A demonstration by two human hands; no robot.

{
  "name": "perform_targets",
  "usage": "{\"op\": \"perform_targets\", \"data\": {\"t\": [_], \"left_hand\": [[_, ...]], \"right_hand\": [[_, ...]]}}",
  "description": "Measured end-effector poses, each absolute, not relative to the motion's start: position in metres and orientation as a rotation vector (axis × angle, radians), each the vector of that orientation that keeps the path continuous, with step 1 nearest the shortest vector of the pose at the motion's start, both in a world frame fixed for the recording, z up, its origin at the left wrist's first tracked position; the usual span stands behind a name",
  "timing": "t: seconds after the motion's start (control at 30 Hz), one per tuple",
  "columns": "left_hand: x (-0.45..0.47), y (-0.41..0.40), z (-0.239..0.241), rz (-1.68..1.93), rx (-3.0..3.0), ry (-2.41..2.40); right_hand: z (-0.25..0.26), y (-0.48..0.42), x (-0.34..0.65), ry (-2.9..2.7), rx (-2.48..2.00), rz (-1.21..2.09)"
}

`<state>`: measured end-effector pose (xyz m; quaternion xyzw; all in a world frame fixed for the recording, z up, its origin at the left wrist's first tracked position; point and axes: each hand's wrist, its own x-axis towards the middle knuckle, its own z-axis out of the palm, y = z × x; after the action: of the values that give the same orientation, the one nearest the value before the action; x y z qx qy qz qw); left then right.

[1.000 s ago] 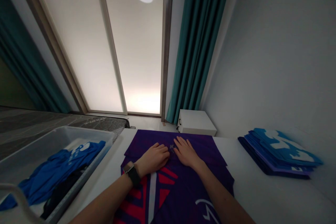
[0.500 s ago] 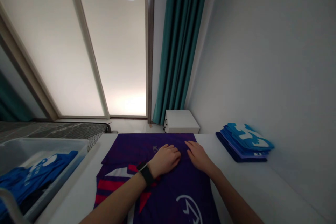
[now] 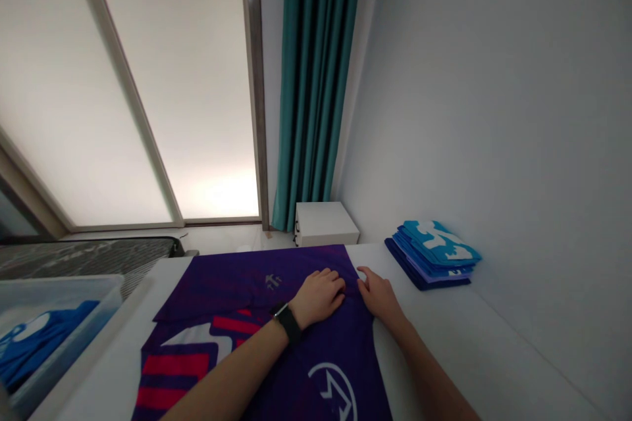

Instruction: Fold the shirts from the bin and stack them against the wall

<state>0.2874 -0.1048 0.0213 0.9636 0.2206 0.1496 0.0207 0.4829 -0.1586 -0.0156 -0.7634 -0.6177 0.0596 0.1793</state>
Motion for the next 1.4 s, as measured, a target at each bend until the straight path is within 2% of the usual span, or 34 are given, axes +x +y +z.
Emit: {"op": "perform_targets", "data": {"t": [0.37,0.5,0.73,0.93,1.2,1.4], "left_hand": [[0.286,-0.108,0.004,0.605,3.018,0.716],[0.286,-0.108,0.004,0.576,3.053,0.709],[0.286,-0.109,0.004,0.590,3.012,0.705],[0.286,-0.107,0.001,0.570,2.950,0.705],[0.284,-0.109,0.006,0.548,2.902,0.727],[0.284,-0.109,0.004,0.544,2.882,0.729]], "right_hand": [[-0.007,-0.157,0.475,-1.472,-1.903,0.325],[-0.009,-0.160,0.475,-1.550,-2.035,0.305],[-0.011,-0.164,0.467,-1.762,-2.210,0.077],[-0.013,-0.160,0.476,-1.677,-2.184,0.176],[-0.009,-0.107,0.496,-1.614,-2.233,0.289],[-0.005,-0.065,0.488,-1.561,-2.366,0.217]]}}
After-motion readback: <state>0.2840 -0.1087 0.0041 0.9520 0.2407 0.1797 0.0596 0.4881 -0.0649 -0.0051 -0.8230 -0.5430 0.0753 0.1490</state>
